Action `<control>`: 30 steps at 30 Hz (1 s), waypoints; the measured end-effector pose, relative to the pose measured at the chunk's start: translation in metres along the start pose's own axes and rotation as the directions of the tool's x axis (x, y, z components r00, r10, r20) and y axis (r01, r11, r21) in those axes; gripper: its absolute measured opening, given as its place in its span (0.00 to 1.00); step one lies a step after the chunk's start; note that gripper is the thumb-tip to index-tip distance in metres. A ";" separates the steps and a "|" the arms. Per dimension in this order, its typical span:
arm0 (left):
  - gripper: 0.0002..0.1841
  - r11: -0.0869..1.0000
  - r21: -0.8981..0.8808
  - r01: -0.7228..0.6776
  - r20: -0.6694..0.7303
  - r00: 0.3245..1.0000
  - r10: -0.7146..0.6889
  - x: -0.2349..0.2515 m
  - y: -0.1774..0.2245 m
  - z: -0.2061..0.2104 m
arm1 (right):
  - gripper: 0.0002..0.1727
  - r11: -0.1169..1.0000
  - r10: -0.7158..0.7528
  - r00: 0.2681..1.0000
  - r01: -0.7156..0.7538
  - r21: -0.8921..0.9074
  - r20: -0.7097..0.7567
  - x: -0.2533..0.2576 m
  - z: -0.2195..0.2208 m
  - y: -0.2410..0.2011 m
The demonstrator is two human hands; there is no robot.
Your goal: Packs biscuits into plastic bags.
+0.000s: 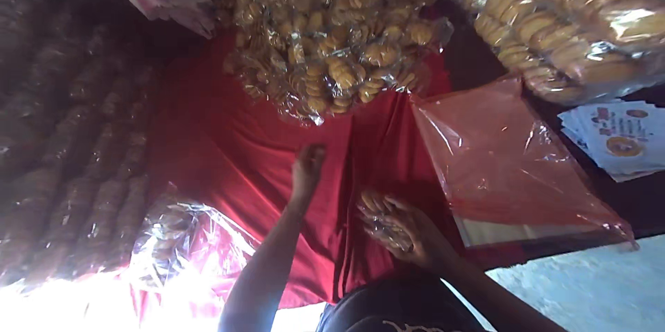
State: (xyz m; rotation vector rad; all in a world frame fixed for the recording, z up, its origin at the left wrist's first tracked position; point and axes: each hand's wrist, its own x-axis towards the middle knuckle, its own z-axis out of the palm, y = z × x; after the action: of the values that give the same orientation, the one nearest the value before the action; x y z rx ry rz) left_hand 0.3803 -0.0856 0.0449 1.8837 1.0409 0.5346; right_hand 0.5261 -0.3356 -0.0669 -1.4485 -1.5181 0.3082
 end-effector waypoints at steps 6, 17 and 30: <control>0.19 0.851 -0.327 0.410 -0.160 0.864 -0.478 0.130 -0.011 0.018 | 0.33 0.987 0.125 0.992 -0.123 0.108 -0.013 -0.003 -0.003 -0.003; 0.13 0.964 0.267 0.014 0.297 0.950 -0.096 -0.043 0.029 -0.006 | 0.29 0.976 0.212 0.970 -0.216 -0.024 -0.120 -0.044 -0.041 -0.013; 0.03 0.923 -0.358 0.142 0.461 0.886 0.043 -0.014 -0.025 -0.001 | 0.47 0.825 0.501 0.862 -0.447 0.346 -0.081 -0.023 -0.069 -0.025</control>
State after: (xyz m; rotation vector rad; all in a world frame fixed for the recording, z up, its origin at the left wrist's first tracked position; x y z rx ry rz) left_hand 0.3607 -0.0911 0.0249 1.5217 0.6112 0.2137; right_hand 0.5591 -0.3915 -0.0250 -1.5310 -0.8975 0.6816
